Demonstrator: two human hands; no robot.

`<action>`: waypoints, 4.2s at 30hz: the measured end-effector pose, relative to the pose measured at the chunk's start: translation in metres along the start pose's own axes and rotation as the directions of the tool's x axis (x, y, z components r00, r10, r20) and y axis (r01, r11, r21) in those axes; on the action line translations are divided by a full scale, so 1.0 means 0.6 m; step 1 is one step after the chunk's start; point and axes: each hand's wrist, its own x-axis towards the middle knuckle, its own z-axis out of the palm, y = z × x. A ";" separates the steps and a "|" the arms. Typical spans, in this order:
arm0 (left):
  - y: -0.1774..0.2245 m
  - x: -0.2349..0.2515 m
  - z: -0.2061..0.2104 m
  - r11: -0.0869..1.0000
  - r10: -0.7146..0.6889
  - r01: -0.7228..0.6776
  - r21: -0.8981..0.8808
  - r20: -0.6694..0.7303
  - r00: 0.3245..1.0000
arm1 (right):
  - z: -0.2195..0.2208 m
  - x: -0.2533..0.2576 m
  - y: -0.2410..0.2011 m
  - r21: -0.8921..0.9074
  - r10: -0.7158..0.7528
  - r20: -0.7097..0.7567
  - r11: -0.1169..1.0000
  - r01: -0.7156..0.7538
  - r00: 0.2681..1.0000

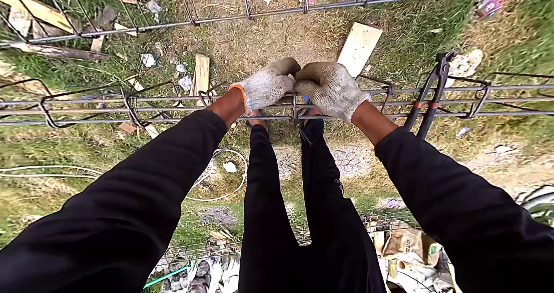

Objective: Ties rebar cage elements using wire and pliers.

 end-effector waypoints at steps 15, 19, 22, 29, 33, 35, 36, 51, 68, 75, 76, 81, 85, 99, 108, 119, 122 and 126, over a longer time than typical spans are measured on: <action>0.008 -0.034 -0.006 0.794 0.133 -0.197 0.574 0.153 0.979 | 0.008 -0.012 0.009 -0.043 -0.048 -0.059 0.998 0.046 0.997; 0.006 -0.036 -0.002 0.775 0.130 -0.183 0.605 0.131 0.983 | 0.008 -0.011 0.010 -0.019 -0.042 -0.046 0.999 0.041 0.998; -0.003 -0.039 -0.001 0.762 0.174 -0.219 0.610 0.133 0.976 | 0.010 -0.013 0.013 -0.021 -0.053 -0.056 0.998 0.052 0.997; -0.012 -0.070 0.024 0.829 0.338 -0.193 0.525 -0.196 0.920 | 0.006 -0.014 0.009 -0.058 -0.162 -0.130 0.986 0.155 0.978; -0.042 -0.076 0.041 0.784 0.540 -0.319 0.532 -0.332 0.774 | -0.003 -0.014 0.001 -0.084 -0.184 -0.119 0.981 0.174 0.976; -0.043 -0.075 0.038 0.771 0.539 -0.310 0.556 -0.310 0.783 | -0.005 -0.012 0.001 -0.095 -0.181 -0.106 0.981 0.171 0.978; -0.036 -0.077 0.034 0.760 0.507 -0.275 0.589 -0.272 0.818 | -0.005 -0.011 0.002 -0.097 -0.175 -0.102 0.981 0.165 0.979; 0.072 -0.085 0.044 0.340 0.163 -0.055 0.939 -0.002 0.987 | 0.013 -0.026 0.020 -0.242 -0.282 -0.160 0.940 0.240 0.946; 0.069 -0.139 0.068 0.792 0.233 0.008 0.610 -0.314 0.921 | 0.099 -0.090 -0.095 -0.190 0.253 -0.339 0.925 -0.329 0.906; 0.135 -0.145 0.050 0.927 0.133 0.046 0.373 -0.438 0.889 | 0.081 -0.055 -0.105 -0.382 0.270 -0.263 0.852 -0.357 0.926; 0.130 -0.145 0.048 0.928 0.125 0.052 0.368 -0.439 0.890 | 0.077 -0.052 -0.110 -0.397 0.294 -0.229 0.842 -0.365 0.928; 0.107 -0.174 0.056 0.833 0.433 -0.060 0.550 -0.581 0.690 | 0.032 -0.025 -0.126 -0.345 0.428 -0.051 0.841 -0.418 0.903; 0.089 -0.199 0.122 0.961 0.263 -0.088 0.261 -0.773 0.578 | 0.026 -0.009 -0.085 -0.009 0.506 -0.017 0.862 -0.506 0.862; 0.008 -0.107 0.146 0.945 0.111 0.106 0.311 -0.606 0.788 | 0.021 -0.038 -0.087 -0.036 0.336 -0.073 0.940 -0.339 0.939; -0.004 -0.075 0.094 0.794 0.329 -0.005 0.608 -0.423 0.844 | 0.008 -0.064 -0.086 -0.164 0.255 0.020 0.955 -0.248 0.967; -0.015 -0.081 0.092 0.873 0.232 0.020 0.488 -0.450 0.862 | 0.012 0.009 -0.148 -0.351 -0.100 0.035 0.930 0.106 0.994; -0.022 -0.084 0.095 0.879 0.234 -0.011 0.476 -0.412 0.881 | -0.016 0.046 -0.169 -0.183 0.050 0.282 0.983 0.003 0.958; -0.053 -0.045 0.104 0.819 0.454 -0.163 0.550 -0.447 0.771 | -0.042 0.045 -0.114 0.565 0.200 -0.003 0.808 -0.164 0.980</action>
